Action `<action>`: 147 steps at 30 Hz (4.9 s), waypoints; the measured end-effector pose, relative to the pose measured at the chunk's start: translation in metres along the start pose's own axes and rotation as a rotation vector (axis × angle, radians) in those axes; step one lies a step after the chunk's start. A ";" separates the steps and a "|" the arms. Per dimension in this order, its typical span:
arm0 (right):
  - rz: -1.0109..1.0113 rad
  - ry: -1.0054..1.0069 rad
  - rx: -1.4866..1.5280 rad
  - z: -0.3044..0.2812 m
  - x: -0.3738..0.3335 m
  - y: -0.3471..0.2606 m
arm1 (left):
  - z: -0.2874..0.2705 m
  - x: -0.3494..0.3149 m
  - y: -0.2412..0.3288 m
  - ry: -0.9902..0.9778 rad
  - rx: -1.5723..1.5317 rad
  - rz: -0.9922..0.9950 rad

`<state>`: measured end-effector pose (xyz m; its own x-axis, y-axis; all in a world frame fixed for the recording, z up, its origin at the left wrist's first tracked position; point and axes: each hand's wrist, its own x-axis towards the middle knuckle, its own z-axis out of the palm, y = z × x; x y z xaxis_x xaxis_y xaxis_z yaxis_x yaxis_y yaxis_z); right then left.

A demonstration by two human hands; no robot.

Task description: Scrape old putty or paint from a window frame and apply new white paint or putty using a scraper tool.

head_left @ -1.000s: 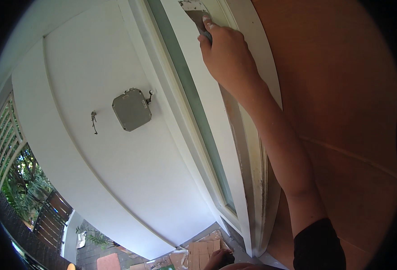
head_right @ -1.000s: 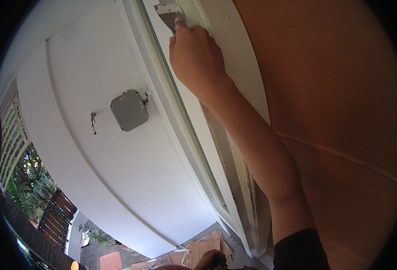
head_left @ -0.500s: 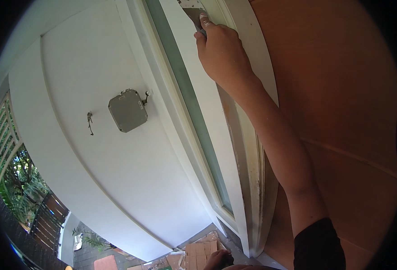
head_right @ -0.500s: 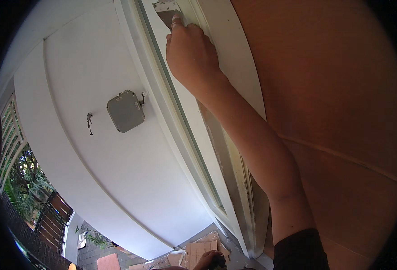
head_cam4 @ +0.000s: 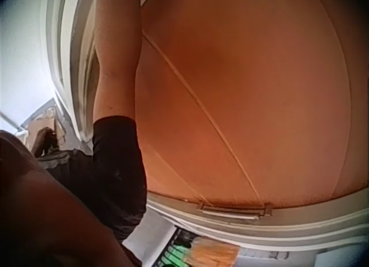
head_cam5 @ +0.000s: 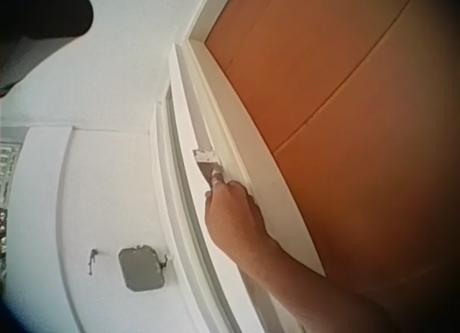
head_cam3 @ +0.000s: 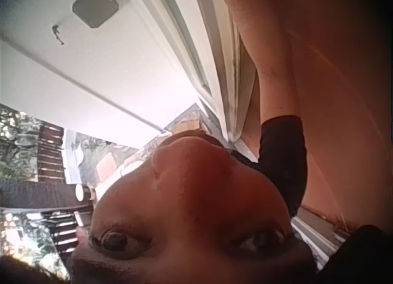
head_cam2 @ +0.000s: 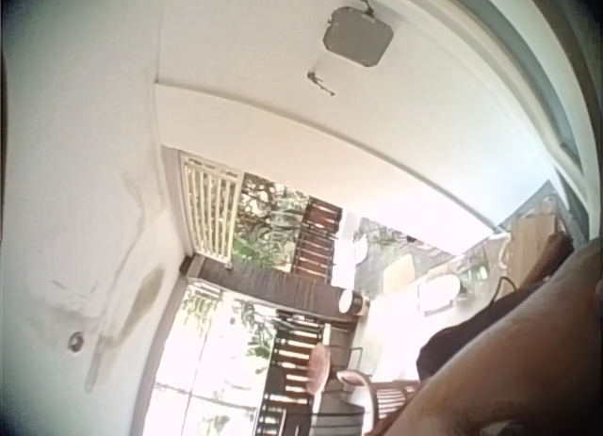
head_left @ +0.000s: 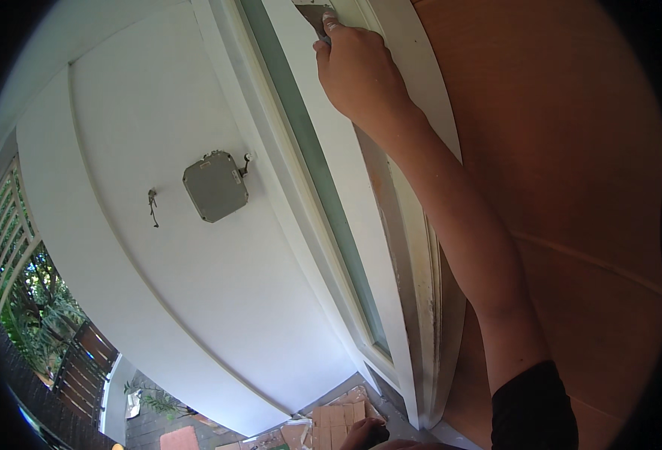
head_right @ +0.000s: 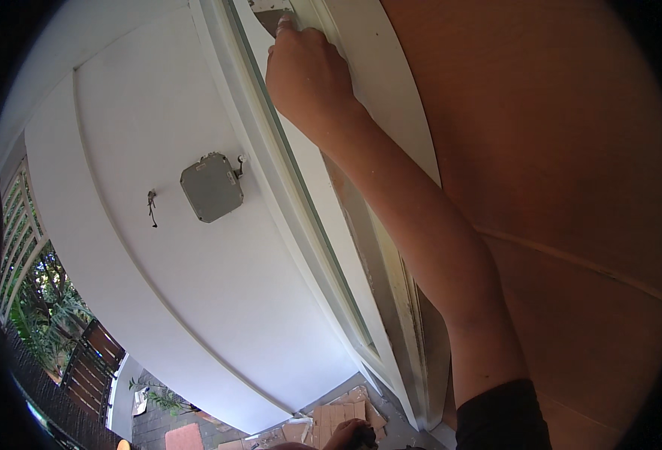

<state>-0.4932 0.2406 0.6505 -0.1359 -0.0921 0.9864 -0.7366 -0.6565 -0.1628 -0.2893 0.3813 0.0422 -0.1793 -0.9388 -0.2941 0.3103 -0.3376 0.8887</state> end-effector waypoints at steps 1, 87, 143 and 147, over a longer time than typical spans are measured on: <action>0.000 -0.001 -0.002 -0.001 0.001 0.001 | 0.000 0.000 0.000 -0.005 -0.054 -0.039; 0.856 -1.369 0.737 -0.125 -0.600 -0.024 | 0.036 -0.076 0.050 0.673 0.247 -0.121; 0.734 -1.536 0.495 -0.075 -0.597 -0.019 | -0.028 -0.021 0.017 0.733 -0.404 0.035; 0.755 -1.497 0.493 -0.083 -0.604 -0.009 | -0.014 -0.012 0.021 0.681 -0.310 0.079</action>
<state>-0.4594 0.3641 0.0545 0.5605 -0.8240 -0.0832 -0.5142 -0.2675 -0.8149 -0.2675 0.3842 0.0591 0.4405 -0.7613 -0.4758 0.5653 -0.1765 0.8058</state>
